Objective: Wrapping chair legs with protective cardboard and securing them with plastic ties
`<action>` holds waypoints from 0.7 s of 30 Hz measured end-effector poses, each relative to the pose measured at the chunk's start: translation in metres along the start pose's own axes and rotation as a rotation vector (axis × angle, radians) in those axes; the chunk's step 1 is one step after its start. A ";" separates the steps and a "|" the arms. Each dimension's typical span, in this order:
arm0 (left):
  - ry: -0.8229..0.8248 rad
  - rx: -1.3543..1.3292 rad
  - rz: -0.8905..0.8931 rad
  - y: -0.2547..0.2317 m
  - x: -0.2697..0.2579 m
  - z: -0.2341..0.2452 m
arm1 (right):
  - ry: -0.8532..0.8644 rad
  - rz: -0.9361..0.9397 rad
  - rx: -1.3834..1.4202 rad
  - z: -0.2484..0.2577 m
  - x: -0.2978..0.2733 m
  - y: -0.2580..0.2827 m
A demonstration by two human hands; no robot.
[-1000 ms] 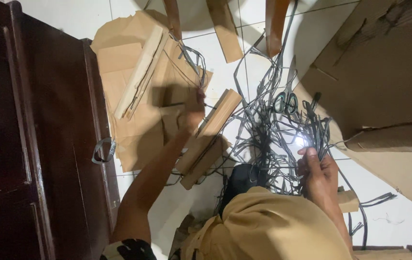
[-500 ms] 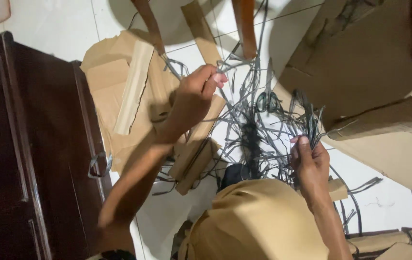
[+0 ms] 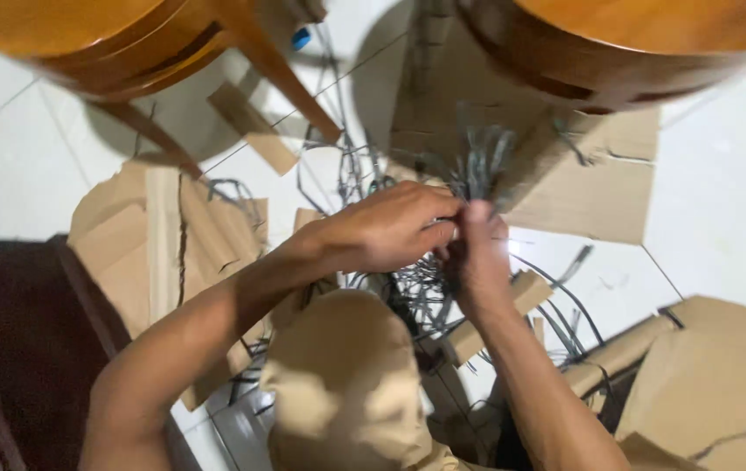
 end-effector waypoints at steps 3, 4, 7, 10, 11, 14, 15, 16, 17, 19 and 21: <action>0.127 0.010 0.045 -0.019 0.016 -0.021 | -0.027 0.138 -0.015 0.006 0.005 0.031; 0.109 0.032 -0.011 -0.029 0.020 -0.020 | -0.133 0.157 -0.144 0.016 0.004 0.048; 0.054 0.062 -0.095 -0.051 0.031 -0.019 | -0.240 0.275 -0.219 0.043 0.017 0.088; -0.035 0.050 -0.134 -0.068 0.047 -0.015 | -0.355 0.477 -0.295 0.073 0.024 0.151; -0.091 0.023 -0.134 -0.071 0.051 -0.012 | -0.465 0.562 -0.426 0.086 0.017 0.179; -0.098 -0.026 -0.163 -0.096 0.082 -0.012 | -0.133 0.873 -0.407 0.116 0.058 0.255; -0.084 -0.025 -0.169 -0.103 0.089 -0.017 | -0.149 0.874 -0.409 0.137 0.079 0.262; -0.081 -0.096 -0.208 -0.114 0.095 -0.019 | -0.112 0.892 -0.496 0.151 0.099 0.270; -0.080 -0.169 -0.249 -0.127 0.101 -0.021 | -0.075 0.912 -0.584 0.166 0.117 0.281; 0.000 -0.298 -0.196 -0.118 0.135 -0.050 | -0.024 0.936 -0.721 0.203 0.144 0.296; 0.081 -0.427 -0.131 -0.103 0.165 -0.082 | 0.033 0.944 -0.859 0.237 0.168 0.301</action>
Point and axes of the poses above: each hand's wrist, its own x-axis towards the middle knuckle, its own z-axis out of the back of the hand, y = z × x, the point moved 10 cm from there along x, towards the middle knuckle, and after that the axes turned 11 degrees about z, right-handed, at the moved point
